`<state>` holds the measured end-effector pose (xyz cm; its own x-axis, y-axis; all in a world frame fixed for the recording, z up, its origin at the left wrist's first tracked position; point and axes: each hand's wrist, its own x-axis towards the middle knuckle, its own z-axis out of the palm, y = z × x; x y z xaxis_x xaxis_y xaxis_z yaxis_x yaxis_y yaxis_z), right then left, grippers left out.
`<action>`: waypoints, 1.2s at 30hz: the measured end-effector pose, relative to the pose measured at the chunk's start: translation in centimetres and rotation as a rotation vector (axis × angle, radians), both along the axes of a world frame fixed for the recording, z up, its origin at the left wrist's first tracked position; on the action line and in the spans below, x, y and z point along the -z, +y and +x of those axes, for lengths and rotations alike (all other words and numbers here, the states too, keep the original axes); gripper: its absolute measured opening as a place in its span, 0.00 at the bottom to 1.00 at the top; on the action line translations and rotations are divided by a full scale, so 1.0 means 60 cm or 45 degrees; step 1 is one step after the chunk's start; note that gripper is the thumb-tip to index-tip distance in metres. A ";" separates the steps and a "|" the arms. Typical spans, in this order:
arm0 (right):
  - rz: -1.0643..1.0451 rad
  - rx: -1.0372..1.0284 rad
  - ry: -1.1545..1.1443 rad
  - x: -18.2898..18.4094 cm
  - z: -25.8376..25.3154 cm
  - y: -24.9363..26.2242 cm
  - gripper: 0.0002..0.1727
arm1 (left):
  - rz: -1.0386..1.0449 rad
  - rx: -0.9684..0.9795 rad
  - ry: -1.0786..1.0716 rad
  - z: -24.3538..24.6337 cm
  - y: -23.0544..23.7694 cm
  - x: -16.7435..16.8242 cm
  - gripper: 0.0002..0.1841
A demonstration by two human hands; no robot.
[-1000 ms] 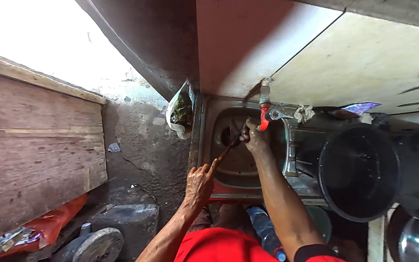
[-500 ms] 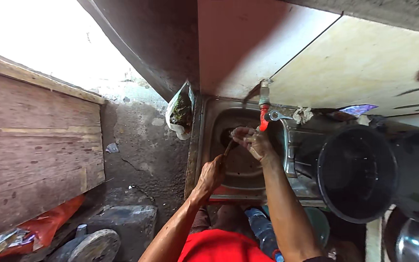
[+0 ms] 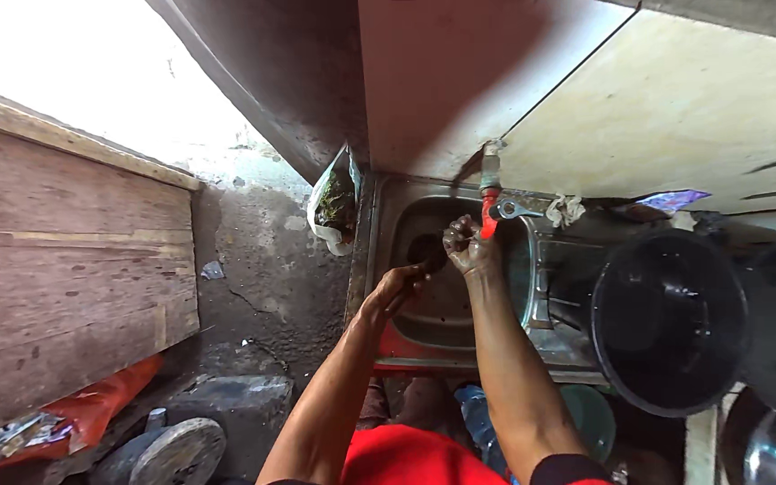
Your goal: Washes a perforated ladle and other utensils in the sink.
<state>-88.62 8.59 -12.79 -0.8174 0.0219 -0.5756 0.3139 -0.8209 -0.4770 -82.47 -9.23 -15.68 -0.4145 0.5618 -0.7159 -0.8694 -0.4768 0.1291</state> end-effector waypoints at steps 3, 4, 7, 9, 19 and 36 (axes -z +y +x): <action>-0.094 -0.029 0.027 0.010 0.000 -0.001 0.22 | 0.031 -0.031 -0.114 -0.012 0.030 -0.006 0.17; -0.115 -0.063 0.049 0.009 0.004 -0.002 0.23 | 0.059 -0.039 -0.150 -0.016 0.038 -0.009 0.16; 0.123 -0.257 -0.042 -0.047 0.041 -0.032 0.24 | 0.034 0.001 -0.128 -0.026 0.044 -0.037 0.16; 0.426 -0.395 -0.090 -0.099 0.082 -0.064 0.22 | -0.173 0.111 0.200 -0.026 0.031 -0.065 0.14; 1.237 -0.418 -0.116 -0.109 0.089 -0.033 0.13 | -0.562 0.776 0.344 -0.029 0.027 -0.118 0.09; 1.554 -0.922 -0.220 -0.105 0.139 0.006 0.30 | -1.999 0.799 1.104 0.272 0.121 -0.249 0.22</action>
